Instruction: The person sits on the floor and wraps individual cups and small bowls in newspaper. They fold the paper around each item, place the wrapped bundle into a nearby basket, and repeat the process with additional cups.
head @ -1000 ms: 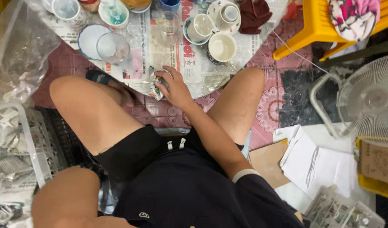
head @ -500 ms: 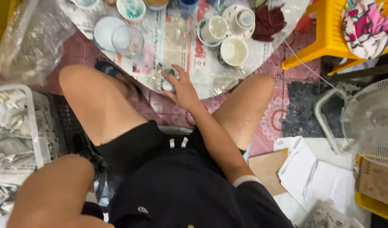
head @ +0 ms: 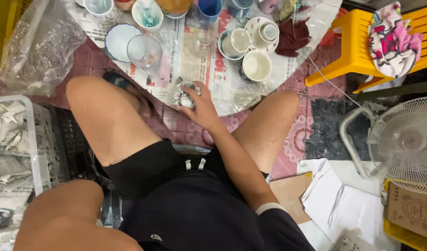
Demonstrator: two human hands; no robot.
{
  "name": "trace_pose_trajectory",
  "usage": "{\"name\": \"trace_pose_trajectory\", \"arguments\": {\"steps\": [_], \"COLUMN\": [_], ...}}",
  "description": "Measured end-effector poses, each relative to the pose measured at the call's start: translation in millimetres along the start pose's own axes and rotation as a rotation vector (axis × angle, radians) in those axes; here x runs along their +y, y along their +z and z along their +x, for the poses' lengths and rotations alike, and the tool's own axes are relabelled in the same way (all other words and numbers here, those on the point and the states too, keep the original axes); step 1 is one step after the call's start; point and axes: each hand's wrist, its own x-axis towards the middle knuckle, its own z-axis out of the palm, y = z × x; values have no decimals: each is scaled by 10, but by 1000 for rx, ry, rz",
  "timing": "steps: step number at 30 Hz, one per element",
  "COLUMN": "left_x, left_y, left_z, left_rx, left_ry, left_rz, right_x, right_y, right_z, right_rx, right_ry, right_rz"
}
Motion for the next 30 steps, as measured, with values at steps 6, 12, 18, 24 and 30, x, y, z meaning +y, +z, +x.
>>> {"name": "trace_pose_trajectory", "arguments": {"steps": [6, 12, 18, 24, 30], "left_x": [-85, -482, -1423, -1987, -2407], "left_y": [-110, -100, 273, 282, 397], "left_z": [237, 459, 818, 1170, 1301], "left_rx": [6, 112, 274, 284, 272], "left_ry": [31, 16, 62, 197, 285], "left_rz": [17, 2, 22, 222, 235], "right_x": [-49, -114, 66, 277, 226], "right_y": [-145, -594, -1117, -1468, -1232], "right_z": [-80, -194, 48, 575, 644], "right_rx": [26, -24, -166, -234, -111], "right_ry": [50, 120, -228, -215, 22], "right_rz": [157, 418, 657, 600, 1138]}}
